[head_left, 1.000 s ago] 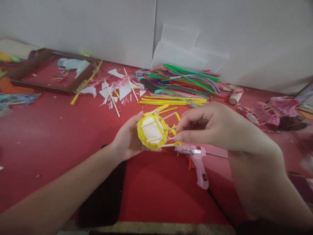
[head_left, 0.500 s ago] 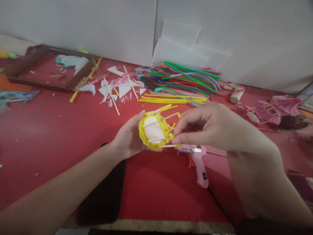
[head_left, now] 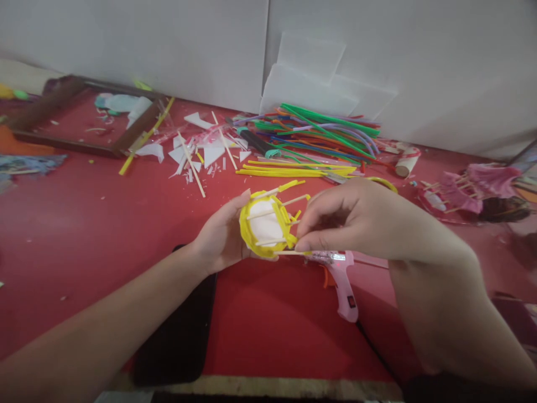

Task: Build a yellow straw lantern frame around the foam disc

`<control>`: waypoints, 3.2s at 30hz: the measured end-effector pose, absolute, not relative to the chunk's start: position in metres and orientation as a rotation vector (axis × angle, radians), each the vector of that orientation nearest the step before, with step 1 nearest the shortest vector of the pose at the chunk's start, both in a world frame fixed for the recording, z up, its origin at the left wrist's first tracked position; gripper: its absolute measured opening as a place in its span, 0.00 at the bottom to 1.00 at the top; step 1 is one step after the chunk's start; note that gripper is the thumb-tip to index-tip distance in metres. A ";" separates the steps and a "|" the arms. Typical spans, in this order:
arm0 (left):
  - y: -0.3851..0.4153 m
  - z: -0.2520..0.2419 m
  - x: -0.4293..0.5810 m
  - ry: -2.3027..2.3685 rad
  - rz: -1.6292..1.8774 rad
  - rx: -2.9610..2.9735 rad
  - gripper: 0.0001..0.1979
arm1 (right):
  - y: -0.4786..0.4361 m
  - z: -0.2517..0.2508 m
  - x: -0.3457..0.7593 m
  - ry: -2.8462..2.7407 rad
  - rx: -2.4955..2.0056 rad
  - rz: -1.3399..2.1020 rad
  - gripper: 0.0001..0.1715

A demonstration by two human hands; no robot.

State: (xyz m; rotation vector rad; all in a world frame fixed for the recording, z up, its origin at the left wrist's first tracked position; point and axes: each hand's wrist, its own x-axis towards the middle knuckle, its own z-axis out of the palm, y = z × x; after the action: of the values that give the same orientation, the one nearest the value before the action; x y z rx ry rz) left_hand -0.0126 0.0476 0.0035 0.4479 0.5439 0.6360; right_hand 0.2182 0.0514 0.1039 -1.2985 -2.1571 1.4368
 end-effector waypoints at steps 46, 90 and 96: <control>0.048 0.008 -0.009 0.551 0.658 0.429 0.24 | 0.046 0.104 0.216 -2.189 -1.195 1.361 0.09; 0.042 0.025 -0.001 0.530 1.135 0.364 0.23 | 0.043 0.071 0.187 -1.996 -0.908 -0.232 0.04; 0.041 0.024 -0.001 0.512 1.125 0.412 0.25 | 0.043 0.068 0.187 -1.974 -0.901 -0.222 0.04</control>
State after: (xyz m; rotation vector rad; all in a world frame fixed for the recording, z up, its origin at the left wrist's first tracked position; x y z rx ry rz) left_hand -0.0014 0.0414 0.0236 0.4124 0.5125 1.1254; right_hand 0.1873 0.0432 0.0684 -0.9010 -1.9742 -0.2224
